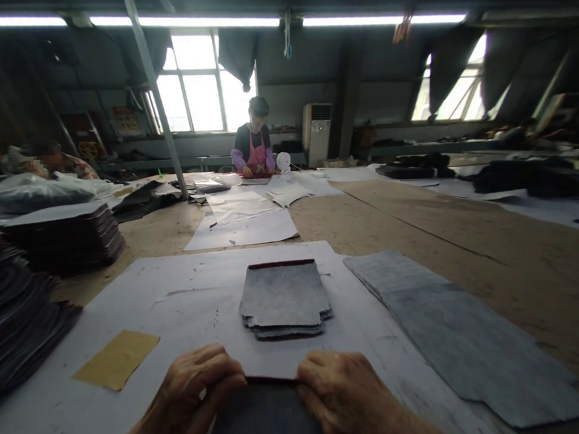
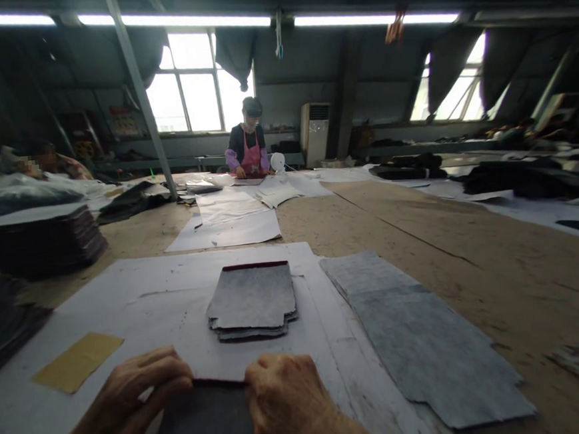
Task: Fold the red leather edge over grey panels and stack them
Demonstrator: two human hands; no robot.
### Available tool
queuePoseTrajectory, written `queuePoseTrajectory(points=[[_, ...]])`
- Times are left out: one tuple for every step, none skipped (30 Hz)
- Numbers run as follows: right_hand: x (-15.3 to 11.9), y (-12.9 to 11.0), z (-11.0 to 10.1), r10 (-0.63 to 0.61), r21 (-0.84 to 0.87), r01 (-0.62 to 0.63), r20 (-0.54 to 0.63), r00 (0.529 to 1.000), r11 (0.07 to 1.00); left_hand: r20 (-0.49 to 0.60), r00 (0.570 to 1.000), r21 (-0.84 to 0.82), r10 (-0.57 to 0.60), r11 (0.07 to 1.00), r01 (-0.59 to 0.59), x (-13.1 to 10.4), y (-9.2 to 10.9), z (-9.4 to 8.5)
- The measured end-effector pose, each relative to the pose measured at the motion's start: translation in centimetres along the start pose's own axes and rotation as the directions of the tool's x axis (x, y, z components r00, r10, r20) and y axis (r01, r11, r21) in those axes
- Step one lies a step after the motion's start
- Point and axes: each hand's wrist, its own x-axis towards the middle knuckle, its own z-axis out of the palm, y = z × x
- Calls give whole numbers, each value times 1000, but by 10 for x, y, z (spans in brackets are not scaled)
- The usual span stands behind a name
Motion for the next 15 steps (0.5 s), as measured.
queuePoseTrajectory(points=[[-3,3,-2,32,34,-32,-2,999,999,-18,1000,-2,-22,1000,22,0,-1,0],[-6,7,-4,69,82,-69,-3,998,994,-36,998,-6,-47,999,47,-1,-2,-1],[-10,11,-6,104,137,-103,1,995,985,-47,996,-15,-70,997,69,-1,-2,-1],[-14,15,-7,142,195,-141,7,990,971,-45,995,-32,-93,995,92,-1,-3,-1],[-17,18,-9,183,253,-181,14,983,950,-35,992,-58,-123,991,121,0,-3,-2],[-21,20,-10,229,317,-226,29,973,921,-19,987,-90,-160,983,158,0,-4,-2],[-24,22,-10,275,385,-274,54,960,881,-3,979,-129,-206,971,204,-1,-4,-2],[-27,24,-10,321,459,-323,84,943,828,20,968,-174,-251,952,250,-2,-5,-2],[-29,24,-11,365,535,-365,111,924,762,43,955,-222,-294,929,296,-3,-5,-2],[-29,24,-12,403,605,-396,133,905,691,58,939,-274,-339,899,341,-5,-5,-1],[-29,25,-14,432,664,-413,147,890,624,65,923,-326,-380,866,379,-7,-6,-1],[-28,25,-17,448,710,-411,150,881,572,73,908,-374,-412,833,408,-8,-6,-1],[-26,25,-22,452,741,-395,139,881,543,85,894,-405,-439,805,433,-7,-6,-2],[-23,26,-28,442,757,-371,122,889,537,101,883,-418,-459,785,456,-5,-6,-3],[-19,28,-35,427,763,-346,102,898,546,116,873,-419,-473,774,475,-1,-5,-6]])
